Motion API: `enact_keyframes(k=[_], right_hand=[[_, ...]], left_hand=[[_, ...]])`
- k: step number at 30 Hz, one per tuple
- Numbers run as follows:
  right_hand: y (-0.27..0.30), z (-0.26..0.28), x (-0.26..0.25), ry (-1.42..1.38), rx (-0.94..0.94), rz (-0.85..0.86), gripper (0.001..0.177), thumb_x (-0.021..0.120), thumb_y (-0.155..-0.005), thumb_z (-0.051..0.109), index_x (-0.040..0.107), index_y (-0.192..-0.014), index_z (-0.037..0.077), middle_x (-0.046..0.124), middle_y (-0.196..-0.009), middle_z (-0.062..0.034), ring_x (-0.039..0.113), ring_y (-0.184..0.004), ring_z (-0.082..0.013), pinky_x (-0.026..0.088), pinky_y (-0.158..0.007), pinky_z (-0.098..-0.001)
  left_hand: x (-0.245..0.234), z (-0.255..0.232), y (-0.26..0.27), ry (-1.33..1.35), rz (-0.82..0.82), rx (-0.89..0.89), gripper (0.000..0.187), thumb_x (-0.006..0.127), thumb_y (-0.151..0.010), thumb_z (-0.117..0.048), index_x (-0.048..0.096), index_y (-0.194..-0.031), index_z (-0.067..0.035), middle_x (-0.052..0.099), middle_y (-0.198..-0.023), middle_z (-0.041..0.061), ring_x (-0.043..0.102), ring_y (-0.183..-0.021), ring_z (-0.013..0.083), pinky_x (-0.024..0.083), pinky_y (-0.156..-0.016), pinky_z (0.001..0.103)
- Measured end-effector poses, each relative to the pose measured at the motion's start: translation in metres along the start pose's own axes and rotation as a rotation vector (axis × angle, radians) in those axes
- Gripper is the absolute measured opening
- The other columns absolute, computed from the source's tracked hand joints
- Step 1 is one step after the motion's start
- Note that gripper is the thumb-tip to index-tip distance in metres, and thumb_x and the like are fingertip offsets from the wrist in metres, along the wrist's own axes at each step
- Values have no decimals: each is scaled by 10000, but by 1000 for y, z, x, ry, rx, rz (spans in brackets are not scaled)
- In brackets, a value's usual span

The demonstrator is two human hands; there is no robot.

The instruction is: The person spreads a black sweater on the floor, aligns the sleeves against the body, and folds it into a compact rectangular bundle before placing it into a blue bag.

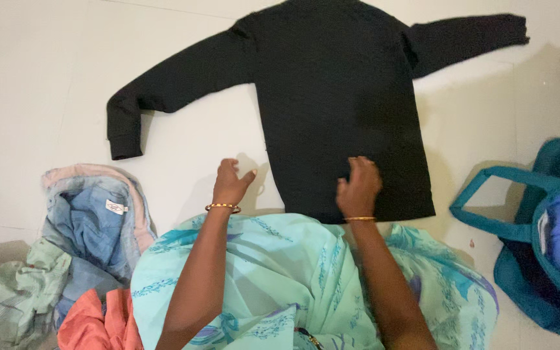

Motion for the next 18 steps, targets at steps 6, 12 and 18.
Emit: enact_keyframes(k=[6,12,18], right_hand=[[-62,110,86,-321,-234,288,654,787,-792,52,527,-1391,32,449,-1512,-233,441,-1385,-421,368,-1141,-501],[-125,260,183,-452,-459,446,798,786,-798,119,428,-1511,117,317,-1616,-179,373,-1461,-365,382,-1163,-468],[-102,409,242,-205,-841,555,765,667,-837,140,388,-1538,262,248,-1646,-136,463,-1372,-330,467,-971,-520]], left_hand=[[-58,-18,-8,627,-301,-190,485,754,-836,-122,543,-1266,-47,598,-1251,101,596,-912,164,515,-821,312],[-94,18,-10,1405,-611,-386,427,629,-859,-64,510,-1267,-95,623,-1231,58,650,-969,183,539,-802,335],[-114,44,-5,1543,-906,-207,380,652,-880,-35,510,-1229,-85,631,-1167,64,634,-970,188,528,-806,337]])
Point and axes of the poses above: each hand's wrist, its own y-axis away from the middle knuckle, its own x-axis out of the palm, z = x × y, the point moved 5 cm from there along -y, towards the middle knuckle
